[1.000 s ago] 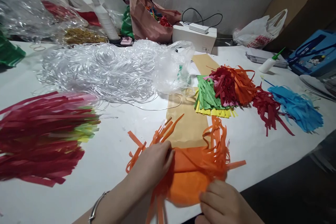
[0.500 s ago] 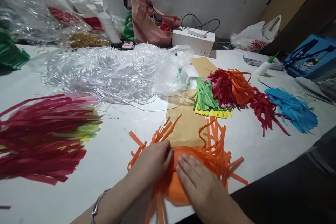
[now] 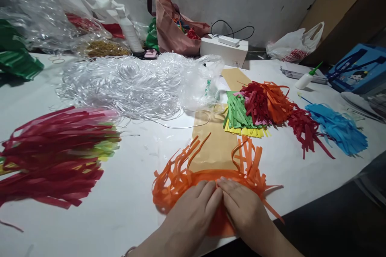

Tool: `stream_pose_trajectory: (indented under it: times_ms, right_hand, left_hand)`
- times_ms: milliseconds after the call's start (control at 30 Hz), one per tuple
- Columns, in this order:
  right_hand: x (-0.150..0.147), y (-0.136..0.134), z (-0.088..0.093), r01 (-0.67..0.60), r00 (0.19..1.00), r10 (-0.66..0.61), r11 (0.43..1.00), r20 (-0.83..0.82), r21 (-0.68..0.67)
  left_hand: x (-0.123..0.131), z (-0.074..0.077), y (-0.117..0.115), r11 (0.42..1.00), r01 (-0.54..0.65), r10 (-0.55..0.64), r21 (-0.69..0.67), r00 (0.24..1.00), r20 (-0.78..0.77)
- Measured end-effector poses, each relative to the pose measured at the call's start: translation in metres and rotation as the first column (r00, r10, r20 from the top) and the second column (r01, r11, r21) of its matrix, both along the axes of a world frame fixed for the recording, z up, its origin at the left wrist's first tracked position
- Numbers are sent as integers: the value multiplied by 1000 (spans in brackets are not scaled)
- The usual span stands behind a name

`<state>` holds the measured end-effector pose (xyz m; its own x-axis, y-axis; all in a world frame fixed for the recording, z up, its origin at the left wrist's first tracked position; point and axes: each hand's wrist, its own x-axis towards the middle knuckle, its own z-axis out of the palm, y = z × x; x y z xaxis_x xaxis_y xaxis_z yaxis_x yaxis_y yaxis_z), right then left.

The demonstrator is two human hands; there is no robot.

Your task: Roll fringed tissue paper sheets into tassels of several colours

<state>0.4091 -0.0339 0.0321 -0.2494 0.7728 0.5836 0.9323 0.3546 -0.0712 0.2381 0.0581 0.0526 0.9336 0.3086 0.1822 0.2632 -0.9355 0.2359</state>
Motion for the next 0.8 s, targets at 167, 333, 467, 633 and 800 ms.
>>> stream_pose_trajectory:
  times_ms: [167, 333, 467, 633, 800]
  right_hand:
    - [-1, -5, -2, 5, 1000, -4, 999, 15, -35]
    - [5, -10, -5, 45, 996, -44, 999, 72, -7]
    - [14, -18, -2, -23, 999, 25, 999, 46, -37]
    - [14, -21, 0, 46, 998, -49, 996, -35, -83]
    - [5, -13, -4, 246, 938, -273, 958, -215, -145]
  left_hand:
    - [-5, -10, 5, 987, -77, 91, 139, 991, -96]
    - [-19, -13, 7, 991, -26, 24, 129, 1000, 20]
    - [-27, -12, 9, 998, -7, 1, 61, 996, 93]
    - [-31, -11, 18, 994, -20, 31, -104, 994, 103]
    - [-32, -13, 20, 972, -113, 141, -207, 982, 125]
